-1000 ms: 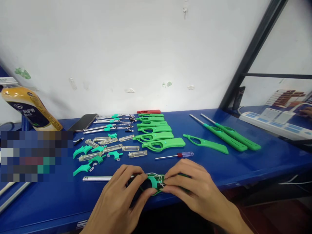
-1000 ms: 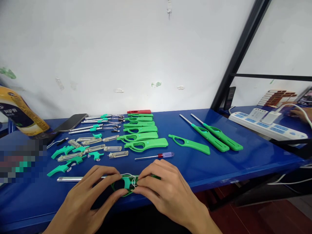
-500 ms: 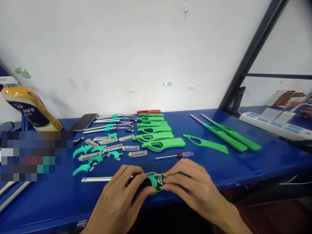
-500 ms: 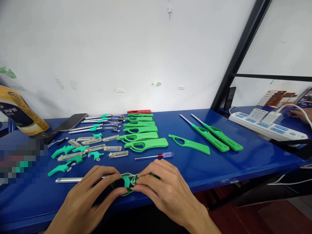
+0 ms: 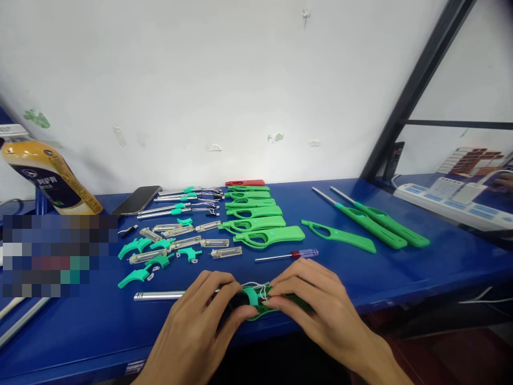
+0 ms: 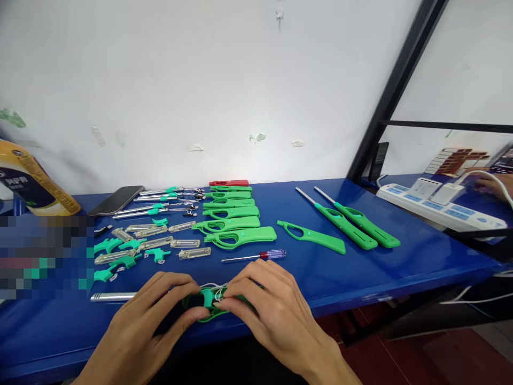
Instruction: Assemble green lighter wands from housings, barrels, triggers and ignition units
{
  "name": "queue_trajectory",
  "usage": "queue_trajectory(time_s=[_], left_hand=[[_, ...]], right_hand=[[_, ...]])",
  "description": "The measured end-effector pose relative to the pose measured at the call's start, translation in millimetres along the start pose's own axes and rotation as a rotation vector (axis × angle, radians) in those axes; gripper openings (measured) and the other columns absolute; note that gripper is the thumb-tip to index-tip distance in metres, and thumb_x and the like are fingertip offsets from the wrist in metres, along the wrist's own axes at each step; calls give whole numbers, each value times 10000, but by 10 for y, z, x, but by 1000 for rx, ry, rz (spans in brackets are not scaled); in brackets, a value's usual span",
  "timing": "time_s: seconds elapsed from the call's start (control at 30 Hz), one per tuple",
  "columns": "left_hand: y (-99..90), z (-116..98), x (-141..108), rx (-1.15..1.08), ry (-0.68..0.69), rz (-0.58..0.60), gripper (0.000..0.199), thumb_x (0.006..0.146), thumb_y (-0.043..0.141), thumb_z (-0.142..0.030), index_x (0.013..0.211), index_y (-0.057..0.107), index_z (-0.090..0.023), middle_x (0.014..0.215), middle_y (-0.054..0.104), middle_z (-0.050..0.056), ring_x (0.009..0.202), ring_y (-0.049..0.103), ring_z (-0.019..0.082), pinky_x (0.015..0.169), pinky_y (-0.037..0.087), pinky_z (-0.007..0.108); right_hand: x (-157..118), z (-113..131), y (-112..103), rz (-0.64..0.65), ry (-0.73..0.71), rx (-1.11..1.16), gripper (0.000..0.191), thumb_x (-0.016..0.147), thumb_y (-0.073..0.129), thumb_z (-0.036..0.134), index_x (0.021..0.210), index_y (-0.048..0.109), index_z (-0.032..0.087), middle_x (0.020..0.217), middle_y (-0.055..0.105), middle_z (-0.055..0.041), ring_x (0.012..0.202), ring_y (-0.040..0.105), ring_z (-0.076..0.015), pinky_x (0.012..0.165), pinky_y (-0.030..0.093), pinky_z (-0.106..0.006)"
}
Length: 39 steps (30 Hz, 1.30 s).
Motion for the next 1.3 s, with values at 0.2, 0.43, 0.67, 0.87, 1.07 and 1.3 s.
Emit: queue_trajectory(time_s=[0.2, 0.43, 0.67, 0.87, 1.07, 1.3], left_hand=[[-2, 3, 3, -2, -1, 12, 237, 1126, 528, -413, 1129, 656, -213, 1049, 721, 42, 926, 726, 179, 810, 587, 309], [8, -17, -18, -19, 15, 16, 215, 1125, 546, -386, 1162, 662, -208, 1074, 729, 35, 990, 716, 183, 984, 554, 343], [19, -24, -23, -8, 5, 19, 202, 1125, 547, -367, 1166, 660, -204, 1082, 734, 42, 978, 721, 197, 949, 557, 367], [19, -46, -5, 9, 22, 19, 208, 1130, 535, -367, 1168, 645, -195, 1076, 741, 48, 986, 722, 201, 942, 554, 371], [7, -70, 9, 17, 40, 15, 214, 1133, 527, -354, 1172, 647, -180, 1067, 745, 49, 998, 725, 198, 968, 554, 367], [-11, -85, 4, 32, 45, -3, 214, 1133, 528, -346, 1170, 651, -175, 1067, 752, 55, 992, 725, 198, 927, 572, 359]], right_hand=[[3, -5, 5, 0, 8, 9, 45, 1046, 730, 248, 1019, 708, 220, 953, 761, 22, 845, 697, -136, 799, 475, -311], [21, 20, -11, -27, -26, 0, 94, 1063, 700, 264, 991, 711, 206, 917, 766, 9, 808, 702, -142, 761, 489, -313], [34, 49, -33, -56, -67, -31, 142, 1078, 671, 262, 962, 721, 195, 892, 775, -8, 771, 701, -151, 716, 485, -314], [26, 55, -32, -56, -80, -56, 126, 1081, 664, 249, 981, 715, 191, 906, 776, -9, 773, 687, -153, 713, 473, -318], [4, 36, -26, -51, -73, -40, 96, 1081, 666, 232, 1004, 708, 194, 929, 768, -9, 815, 684, -153, 752, 467, -321], [-5, -8, 4, -28, -34, -11, 115, 1057, 711, 255, 953, 682, 217, 881, 734, 20, 777, 636, -139, 751, 451, -321]])
Point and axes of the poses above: each hand's wrist, its own x-axis towards the middle knuckle, its own y-axis out of the palm, z = x × y, the point moved 7 cm from there along x, towards the middle knuckle
